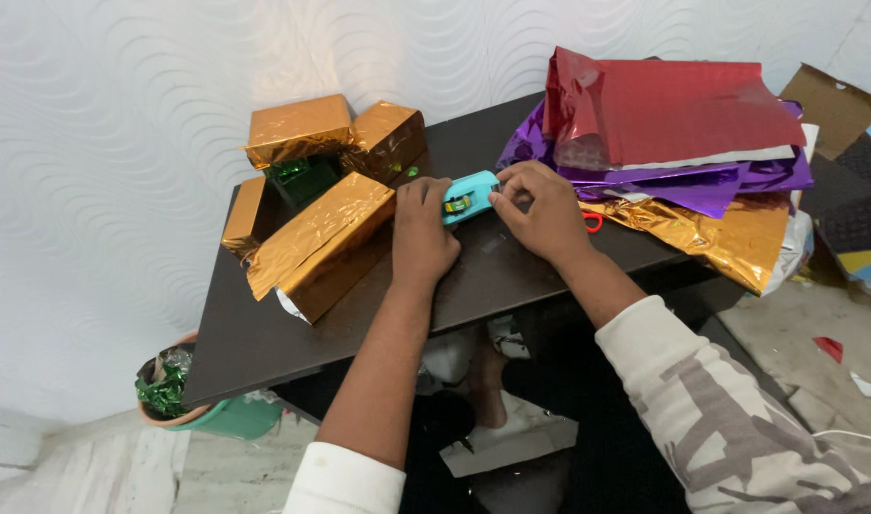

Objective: The person wraps a small box with gold foil paper on a dark table. They fold the paper around the box, use a tape dispenser to secure the seams, and smooth the edges to complete the wrapping.

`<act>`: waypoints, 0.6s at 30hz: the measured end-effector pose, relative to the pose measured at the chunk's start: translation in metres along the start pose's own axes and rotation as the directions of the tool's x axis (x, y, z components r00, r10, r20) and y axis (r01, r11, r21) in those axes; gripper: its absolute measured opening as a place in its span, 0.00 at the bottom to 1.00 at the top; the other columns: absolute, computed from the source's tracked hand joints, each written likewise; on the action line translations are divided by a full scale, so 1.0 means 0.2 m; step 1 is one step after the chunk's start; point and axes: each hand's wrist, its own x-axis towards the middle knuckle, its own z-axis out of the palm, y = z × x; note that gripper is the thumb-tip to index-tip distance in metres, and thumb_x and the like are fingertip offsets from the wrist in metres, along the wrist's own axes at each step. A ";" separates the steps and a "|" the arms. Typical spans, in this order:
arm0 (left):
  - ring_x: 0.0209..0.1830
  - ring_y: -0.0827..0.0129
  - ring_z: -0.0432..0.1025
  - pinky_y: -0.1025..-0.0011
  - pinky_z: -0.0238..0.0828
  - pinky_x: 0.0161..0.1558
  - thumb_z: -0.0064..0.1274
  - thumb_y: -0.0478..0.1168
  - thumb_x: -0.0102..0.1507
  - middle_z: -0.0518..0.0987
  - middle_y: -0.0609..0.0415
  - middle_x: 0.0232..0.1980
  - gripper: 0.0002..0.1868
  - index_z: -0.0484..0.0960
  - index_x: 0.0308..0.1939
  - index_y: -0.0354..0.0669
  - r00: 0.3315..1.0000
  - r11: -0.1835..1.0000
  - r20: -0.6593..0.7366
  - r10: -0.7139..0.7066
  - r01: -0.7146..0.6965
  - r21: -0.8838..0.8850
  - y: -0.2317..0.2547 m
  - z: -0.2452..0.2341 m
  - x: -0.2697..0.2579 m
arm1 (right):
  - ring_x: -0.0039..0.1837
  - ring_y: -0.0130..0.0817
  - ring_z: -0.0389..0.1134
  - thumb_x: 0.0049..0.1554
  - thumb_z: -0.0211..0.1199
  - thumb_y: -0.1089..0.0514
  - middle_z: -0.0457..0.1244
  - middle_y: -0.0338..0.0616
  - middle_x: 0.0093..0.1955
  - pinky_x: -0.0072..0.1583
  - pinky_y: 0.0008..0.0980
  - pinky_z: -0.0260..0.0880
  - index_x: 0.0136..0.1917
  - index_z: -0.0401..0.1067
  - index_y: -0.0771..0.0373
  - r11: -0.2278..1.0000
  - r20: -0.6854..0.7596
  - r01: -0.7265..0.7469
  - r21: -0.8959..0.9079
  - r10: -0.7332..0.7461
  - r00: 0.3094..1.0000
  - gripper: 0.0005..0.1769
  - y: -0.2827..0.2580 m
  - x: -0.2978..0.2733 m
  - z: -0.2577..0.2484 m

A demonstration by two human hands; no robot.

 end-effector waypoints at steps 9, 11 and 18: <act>0.63 0.47 0.66 0.56 0.64 0.65 0.56 0.21 0.48 0.75 0.46 0.58 0.31 0.78 0.56 0.38 1.000 1.000 0.000 0.002 -0.002 -0.002 -0.01 0.01 0.00 | 0.48 0.31 0.73 0.56 0.71 0.63 0.68 0.48 0.54 0.49 0.27 0.76 0.37 0.71 0.68 0.999 -0.004 0.027 0.025 -0.027 1.000 0.11 0.01 0.01 0.00; 0.63 0.47 0.66 0.57 0.64 0.65 0.56 0.20 0.48 0.75 0.46 0.58 0.31 0.78 0.57 0.38 1.000 1.000 -0.016 0.005 -0.005 0.005 -0.01 0.02 0.00 | 0.47 0.30 0.72 0.56 0.71 0.63 0.69 0.48 0.54 0.48 0.26 0.75 0.37 0.71 0.68 1.000 -0.006 0.007 0.022 -0.007 1.000 0.11 0.02 0.02 0.00; 0.63 0.47 0.66 0.56 0.64 0.64 0.58 0.22 0.47 0.75 0.45 0.58 0.31 0.78 0.56 0.37 1.000 1.000 -0.005 -0.018 0.018 -0.016 -0.01 0.01 -0.01 | 0.46 0.24 0.71 0.56 0.68 0.63 0.72 0.47 0.53 0.46 0.24 0.73 0.38 0.68 0.68 0.968 0.036 -0.188 0.167 0.185 0.982 0.10 0.06 0.00 0.01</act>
